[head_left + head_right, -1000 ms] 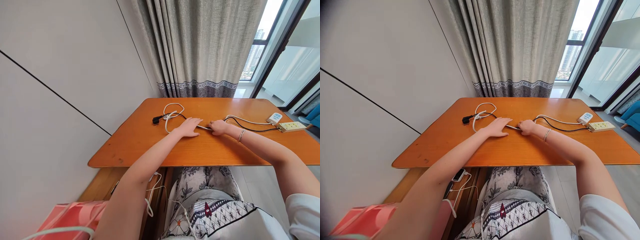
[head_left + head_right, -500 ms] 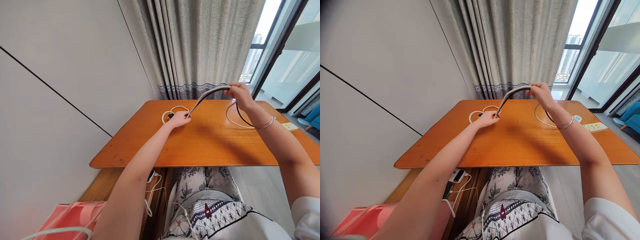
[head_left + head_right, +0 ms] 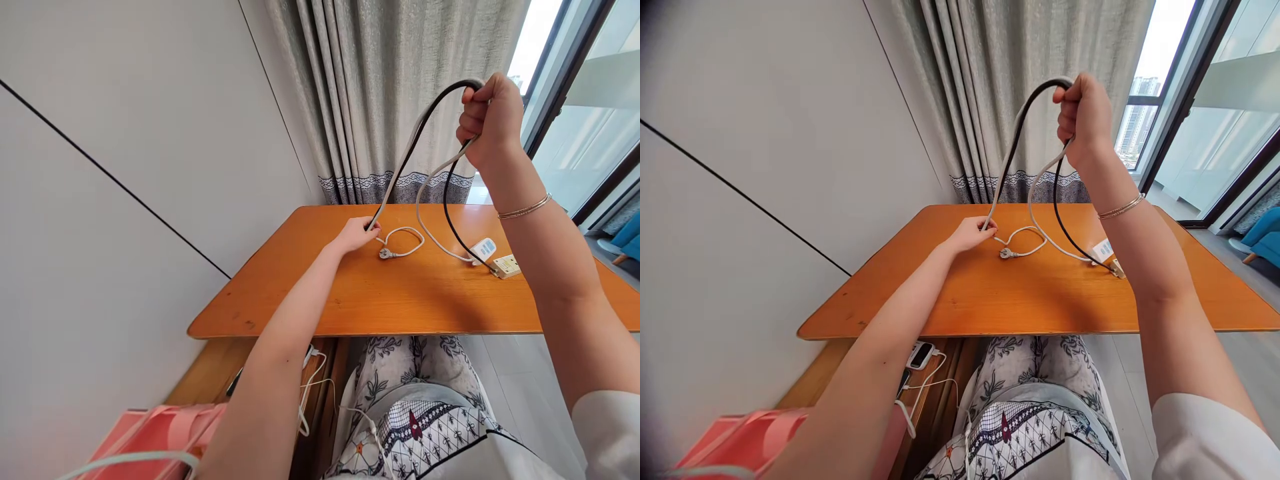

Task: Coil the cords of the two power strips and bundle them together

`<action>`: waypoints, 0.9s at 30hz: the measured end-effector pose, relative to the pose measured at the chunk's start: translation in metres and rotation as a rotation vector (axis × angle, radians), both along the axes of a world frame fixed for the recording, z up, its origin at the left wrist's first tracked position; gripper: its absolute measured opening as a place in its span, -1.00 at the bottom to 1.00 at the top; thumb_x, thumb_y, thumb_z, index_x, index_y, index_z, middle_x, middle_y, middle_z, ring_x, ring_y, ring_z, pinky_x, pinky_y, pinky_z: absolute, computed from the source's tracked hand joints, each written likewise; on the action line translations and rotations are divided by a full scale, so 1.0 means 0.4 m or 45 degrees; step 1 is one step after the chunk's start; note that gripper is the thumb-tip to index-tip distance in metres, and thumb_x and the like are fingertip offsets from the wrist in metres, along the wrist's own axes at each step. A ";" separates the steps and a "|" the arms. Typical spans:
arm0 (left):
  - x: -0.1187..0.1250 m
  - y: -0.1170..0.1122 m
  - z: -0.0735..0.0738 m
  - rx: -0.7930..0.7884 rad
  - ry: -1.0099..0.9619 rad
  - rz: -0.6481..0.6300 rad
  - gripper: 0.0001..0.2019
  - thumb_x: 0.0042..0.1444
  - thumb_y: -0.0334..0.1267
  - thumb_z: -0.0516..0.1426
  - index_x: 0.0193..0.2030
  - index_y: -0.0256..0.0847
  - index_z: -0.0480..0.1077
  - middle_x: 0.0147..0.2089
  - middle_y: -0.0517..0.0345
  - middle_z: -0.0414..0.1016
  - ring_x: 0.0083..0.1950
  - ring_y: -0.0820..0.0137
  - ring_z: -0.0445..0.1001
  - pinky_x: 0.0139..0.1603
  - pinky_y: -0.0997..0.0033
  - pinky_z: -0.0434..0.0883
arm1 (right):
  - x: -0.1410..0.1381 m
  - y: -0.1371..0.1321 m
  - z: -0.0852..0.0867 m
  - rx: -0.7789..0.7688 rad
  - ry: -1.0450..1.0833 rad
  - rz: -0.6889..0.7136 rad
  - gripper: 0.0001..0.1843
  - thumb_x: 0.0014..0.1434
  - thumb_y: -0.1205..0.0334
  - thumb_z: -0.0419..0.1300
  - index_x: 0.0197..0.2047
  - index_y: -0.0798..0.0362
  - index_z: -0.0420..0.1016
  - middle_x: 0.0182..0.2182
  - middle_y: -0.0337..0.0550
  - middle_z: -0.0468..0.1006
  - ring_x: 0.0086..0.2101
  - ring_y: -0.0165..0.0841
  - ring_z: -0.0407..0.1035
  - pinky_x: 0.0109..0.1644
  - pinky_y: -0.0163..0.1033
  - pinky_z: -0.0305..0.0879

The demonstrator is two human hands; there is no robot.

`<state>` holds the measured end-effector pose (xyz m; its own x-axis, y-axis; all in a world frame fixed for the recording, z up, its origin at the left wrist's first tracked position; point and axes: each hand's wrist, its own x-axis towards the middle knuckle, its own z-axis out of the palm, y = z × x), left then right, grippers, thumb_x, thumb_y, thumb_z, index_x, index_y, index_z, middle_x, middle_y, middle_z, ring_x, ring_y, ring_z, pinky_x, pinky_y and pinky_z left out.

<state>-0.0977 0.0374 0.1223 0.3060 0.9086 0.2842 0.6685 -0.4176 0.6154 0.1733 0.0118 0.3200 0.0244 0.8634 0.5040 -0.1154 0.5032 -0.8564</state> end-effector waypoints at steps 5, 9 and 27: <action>-0.065 -0.004 0.024 -0.155 0.067 -0.052 -0.57 -0.01 0.23 0.15 -0.45 -0.15 0.43 -0.39 0.07 0.55 -0.32 0.27 0.48 -0.24 0.30 0.42 | 0.030 0.053 -0.013 -0.031 -0.057 -0.025 -0.73 0.11 0.03 0.11 -0.52 -0.08 0.16 -0.63 -0.39 -0.21 -0.62 -0.46 -0.31 -0.55 -0.24 -0.19; -0.085 -0.022 0.000 -0.617 -0.098 -0.197 -0.30 0.10 0.43 -0.15 -0.59 -0.16 0.38 -0.48 -0.03 0.53 -0.42 0.28 0.49 -0.36 0.29 0.42 | 0.026 0.036 -0.022 -0.047 0.016 -0.010 -0.79 0.02 0.12 0.15 -0.55 -0.10 0.18 -0.63 -0.37 -0.22 -0.59 -0.42 -0.33 -0.53 -0.22 -0.22; 0.026 0.016 -0.151 -1.152 -0.549 -0.266 -0.51 0.17 0.15 0.15 -0.40 -0.32 0.53 -0.35 -0.10 0.64 -0.26 0.27 0.61 -0.07 0.33 0.48 | -0.026 -0.081 -0.003 -0.060 0.277 0.072 -0.86 -0.18 0.39 0.08 -0.52 -0.05 0.21 -0.63 -0.40 -0.22 -0.51 -0.42 -0.44 -0.49 -0.23 -0.33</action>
<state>-0.0874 0.0439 0.0620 0.5168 0.7774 -0.3585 0.2826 0.2403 0.9286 0.1630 -0.0205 0.3189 0.0789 0.8889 0.4512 -0.3270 0.4506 -0.8307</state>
